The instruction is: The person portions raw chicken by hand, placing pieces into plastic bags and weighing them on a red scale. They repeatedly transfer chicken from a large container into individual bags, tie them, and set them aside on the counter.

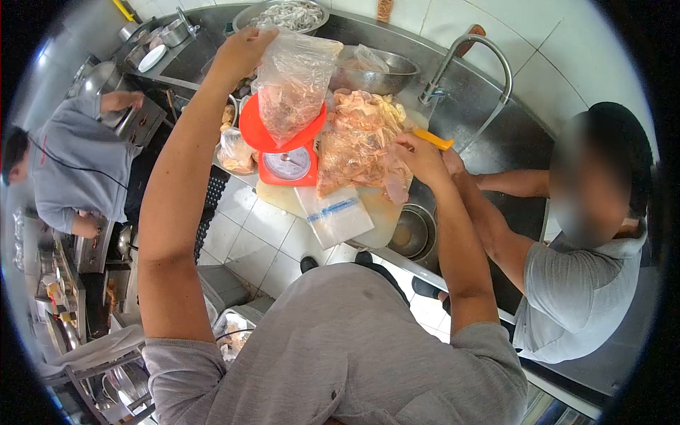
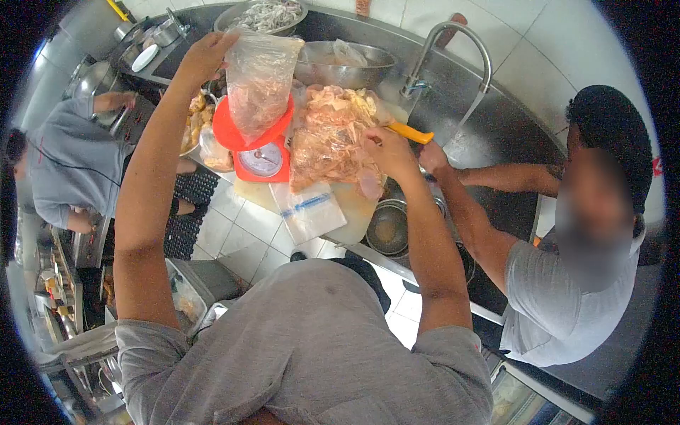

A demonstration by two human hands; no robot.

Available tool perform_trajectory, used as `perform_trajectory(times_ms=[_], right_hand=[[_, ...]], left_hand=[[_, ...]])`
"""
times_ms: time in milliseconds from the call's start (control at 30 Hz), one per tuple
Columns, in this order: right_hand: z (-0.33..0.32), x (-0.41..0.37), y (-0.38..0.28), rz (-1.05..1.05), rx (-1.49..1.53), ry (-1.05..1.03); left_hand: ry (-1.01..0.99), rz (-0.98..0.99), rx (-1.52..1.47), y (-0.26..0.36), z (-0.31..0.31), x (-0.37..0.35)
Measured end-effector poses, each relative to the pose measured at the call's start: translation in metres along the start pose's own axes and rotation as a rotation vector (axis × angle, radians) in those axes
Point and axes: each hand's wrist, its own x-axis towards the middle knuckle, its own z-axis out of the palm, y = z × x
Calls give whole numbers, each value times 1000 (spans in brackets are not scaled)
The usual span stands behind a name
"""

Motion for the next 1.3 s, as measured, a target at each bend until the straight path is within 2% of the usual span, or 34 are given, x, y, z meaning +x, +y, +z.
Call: perform_trajectory(times_ms=[67, 100, 200, 300, 400, 500, 600, 667, 733, 833, 900, 967, 1033, 1100, 1200, 1267, 1300], right_hand=[[-8, -5, -10, 70, 20, -23], [-12, -2, -18, 92, 30, -38], [-26, 20, -78, -92, 45, 77], [-27, 65, -137, -487, 110, 277], [-10, 117, -183, -694, -27, 343], [-6, 147, -219, -467, -283, -256], [10, 159, -236, -86, -333, -710], [41, 165, -247, 117, -650, -601], [62, 172, -239, 103, -825, -528], [78, 176, -208, -248, -875, -497], [78, 174, -194, -476, -898, -471], [70, 169, -191, -472, -854, -320], [66, 175, -187, -489, -897, -305], [66, 196, -184, -531, -1031, -426], [38, 170, -209, -562, -802, -386], [25, 160, -220, -472, -688, -364], [19, 158, -225, -427, -631, -350]], left_hand=[[90, 17, -44, 12, 1, -9], [73, 40, -1, 8, 3, 0], [69, 42, -15, 1, 3, 19], [-82, 300, 261, -22, 13, 49], [-39, 395, 405, -5, 10, 33], [53, 598, 595, 4, 2, 17], [73, 369, 320, 11, 0, 6], [67, 289, 203, 12, 2, -1], [50, 274, 154, 5, 7, -2], [75, 308, 242, -2, 12, -4], [53, 247, 183, -1, 9, -7], [65, 249, 181, 0, 6, -9], [65, 255, 148, -2, 4, -6], [60, 257, 148, -2, 2, -4], [65, 279, 205, -2, -1, -1], [97, 335, 248, -8, 2, 5], [58, 269, 185, -8, 1, 4]])
